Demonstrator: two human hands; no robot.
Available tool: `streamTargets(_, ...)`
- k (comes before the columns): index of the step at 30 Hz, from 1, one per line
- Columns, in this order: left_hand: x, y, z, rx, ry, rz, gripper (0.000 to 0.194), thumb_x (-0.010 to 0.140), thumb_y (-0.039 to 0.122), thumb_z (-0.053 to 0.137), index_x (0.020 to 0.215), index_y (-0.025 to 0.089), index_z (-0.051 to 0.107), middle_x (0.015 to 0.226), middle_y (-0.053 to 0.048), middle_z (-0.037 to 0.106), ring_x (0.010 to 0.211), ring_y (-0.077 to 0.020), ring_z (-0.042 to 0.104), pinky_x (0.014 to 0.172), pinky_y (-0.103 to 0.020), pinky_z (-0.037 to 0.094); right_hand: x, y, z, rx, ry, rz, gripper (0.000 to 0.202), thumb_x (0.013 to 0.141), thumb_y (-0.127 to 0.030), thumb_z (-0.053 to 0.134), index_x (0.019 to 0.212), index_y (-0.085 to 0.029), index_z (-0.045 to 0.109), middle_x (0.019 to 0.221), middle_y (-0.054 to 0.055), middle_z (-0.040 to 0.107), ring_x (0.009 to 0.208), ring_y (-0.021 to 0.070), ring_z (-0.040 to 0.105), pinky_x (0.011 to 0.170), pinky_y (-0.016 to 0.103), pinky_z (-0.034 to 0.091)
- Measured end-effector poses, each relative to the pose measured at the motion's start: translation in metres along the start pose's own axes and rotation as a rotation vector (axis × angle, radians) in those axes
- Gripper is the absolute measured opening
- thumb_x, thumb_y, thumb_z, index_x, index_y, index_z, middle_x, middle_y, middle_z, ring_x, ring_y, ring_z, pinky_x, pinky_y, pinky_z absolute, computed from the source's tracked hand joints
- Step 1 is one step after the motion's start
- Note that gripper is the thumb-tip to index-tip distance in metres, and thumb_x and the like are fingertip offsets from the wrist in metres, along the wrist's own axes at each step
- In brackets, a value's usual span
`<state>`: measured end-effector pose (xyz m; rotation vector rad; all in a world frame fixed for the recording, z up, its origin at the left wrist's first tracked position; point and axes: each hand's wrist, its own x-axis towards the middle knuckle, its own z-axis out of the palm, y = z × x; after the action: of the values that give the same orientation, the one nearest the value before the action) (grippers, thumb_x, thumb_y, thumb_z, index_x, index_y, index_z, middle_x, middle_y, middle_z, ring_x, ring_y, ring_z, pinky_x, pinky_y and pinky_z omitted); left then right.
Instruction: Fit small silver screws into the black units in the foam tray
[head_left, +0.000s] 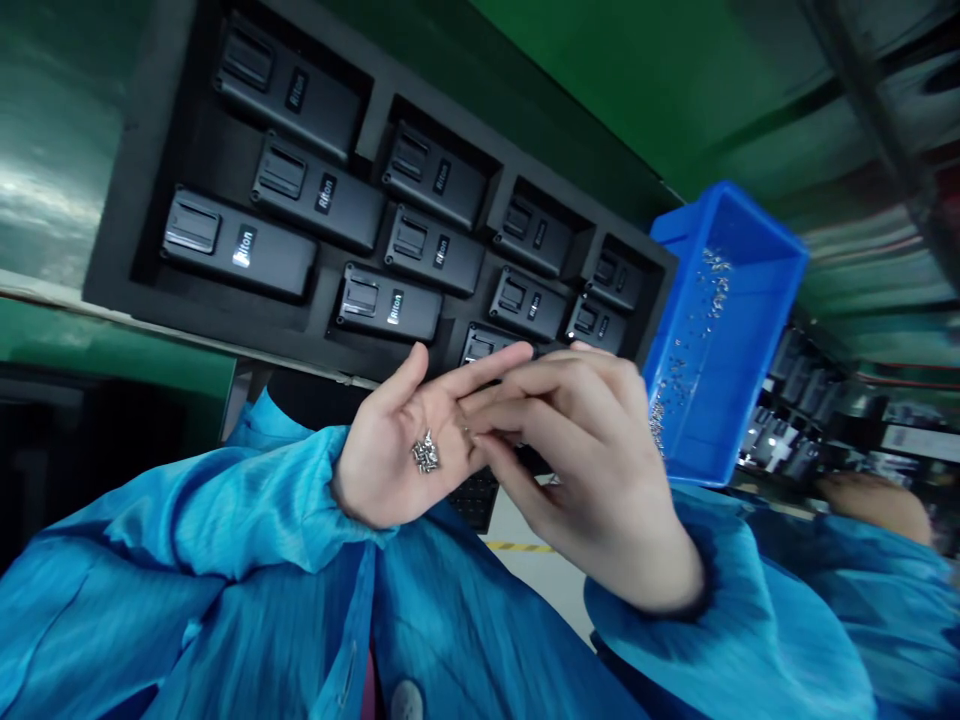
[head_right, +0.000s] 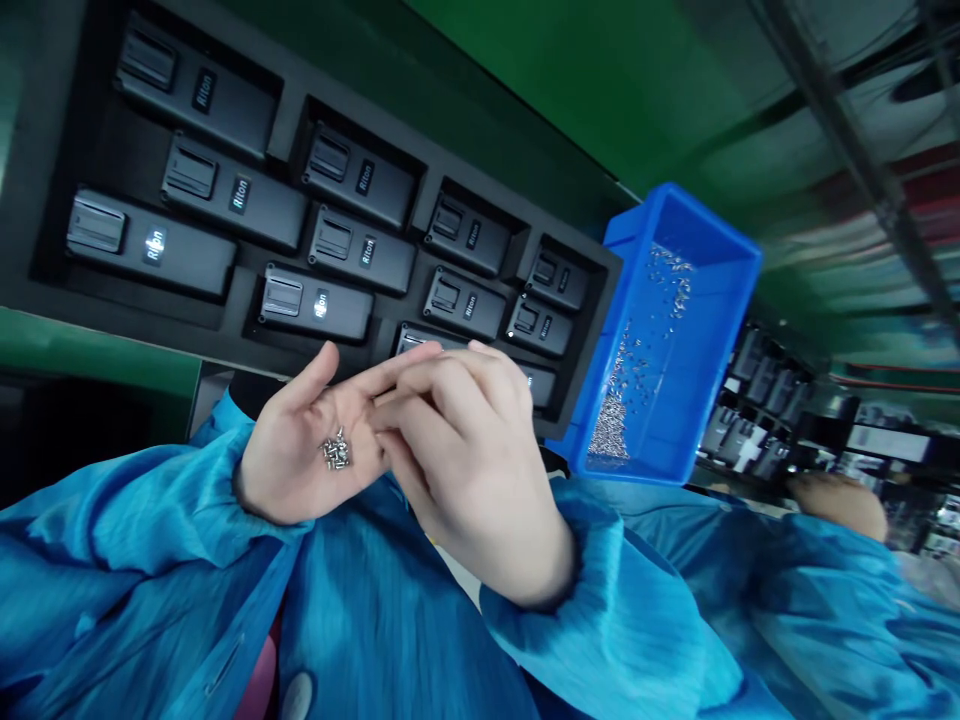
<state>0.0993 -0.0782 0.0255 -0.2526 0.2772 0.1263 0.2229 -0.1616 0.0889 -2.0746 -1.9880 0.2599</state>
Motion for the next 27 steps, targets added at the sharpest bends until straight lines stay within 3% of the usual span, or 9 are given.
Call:
streamTargets(3, 0.0, -0.001, 0.001, 0.045, 0.011, -0.002, 0.072, 0.1, 0.059, 0.019, 0.136, 0.01, 0.057, 0.13, -0.013, 0.065, 0.124, -0.0218, 0.058, 0.092, -0.028, 0.045, 0.0, 0.003, -0.003, -0.027, 0.047, -0.006, 0.006, 0.088, -0.016, 0.064, 0.087, -0.022, 0.061, 0.094, 0.006, 0.061, 0.099, 0.0226, 0.054, 0.101, 0.047, 0.043)
streamTargets(7, 0.0, -0.002, 0.004, 0.1, 0.01, 0.001, 0.069, 0.099, 0.06, 0.024, 0.134, 0.012, 0.058, 0.134, -0.013, 0.063, 0.133, -0.0251, 0.05, 0.09, -0.029, 0.045, 0.002, 0.004, -0.004, -0.035, 0.025, -0.037, 0.005, 0.085, -0.016, 0.065, 0.085, -0.021, 0.065, 0.097, 0.006, 0.058, 0.105, 0.0246, 0.052, 0.103, 0.05, 0.042)
streamTargets(15, 0.0, -0.003, 0.004, 0.061, -0.062, 0.016, 0.061, 0.1, 0.054, 0.028, 0.136, 0.013, 0.056, 0.138, -0.012, 0.059, 0.133, -0.0258, 0.051, 0.102, -0.035, 0.042, 0.0, 0.005, 0.007, 0.092, 0.04, -0.024, 0.009, 0.084, -0.013, 0.063, 0.08, -0.021, 0.062, 0.097, 0.005, 0.059, 0.111, 0.0237, 0.052, 0.112, 0.051, 0.036)
streamTargets(21, 0.001, -0.001, 0.002, 0.07, -0.045, 0.005, 0.057, 0.099, 0.054, 0.035, 0.135, 0.016, 0.058, 0.14, -0.009, 0.058, 0.133, -0.0233, 0.051, 0.091, -0.029, 0.046, 0.0, 0.013, 0.0, 0.157, -0.06, -0.029, 0.011, 0.086, -0.014, 0.062, 0.09, -0.023, 0.066, 0.107, 0.005, 0.059, 0.123, 0.0257, 0.048, 0.118, 0.056, 0.027)
streamTargets(27, 0.003, -0.003, 0.004, 0.104, -0.055, 0.017, 0.054, 0.098, 0.053, 0.037, 0.133, 0.018, 0.058, 0.134, -0.01, 0.062, 0.135, -0.0266, 0.049, 0.108, -0.039, 0.04, 0.006, 0.016, 0.0, 0.139, -0.121, -0.027, 0.013, 0.083, -0.011, 0.059, 0.077, -0.022, 0.062, 0.11, 0.006, 0.059, 0.123, 0.0281, 0.049, 0.117, 0.062, 0.028)
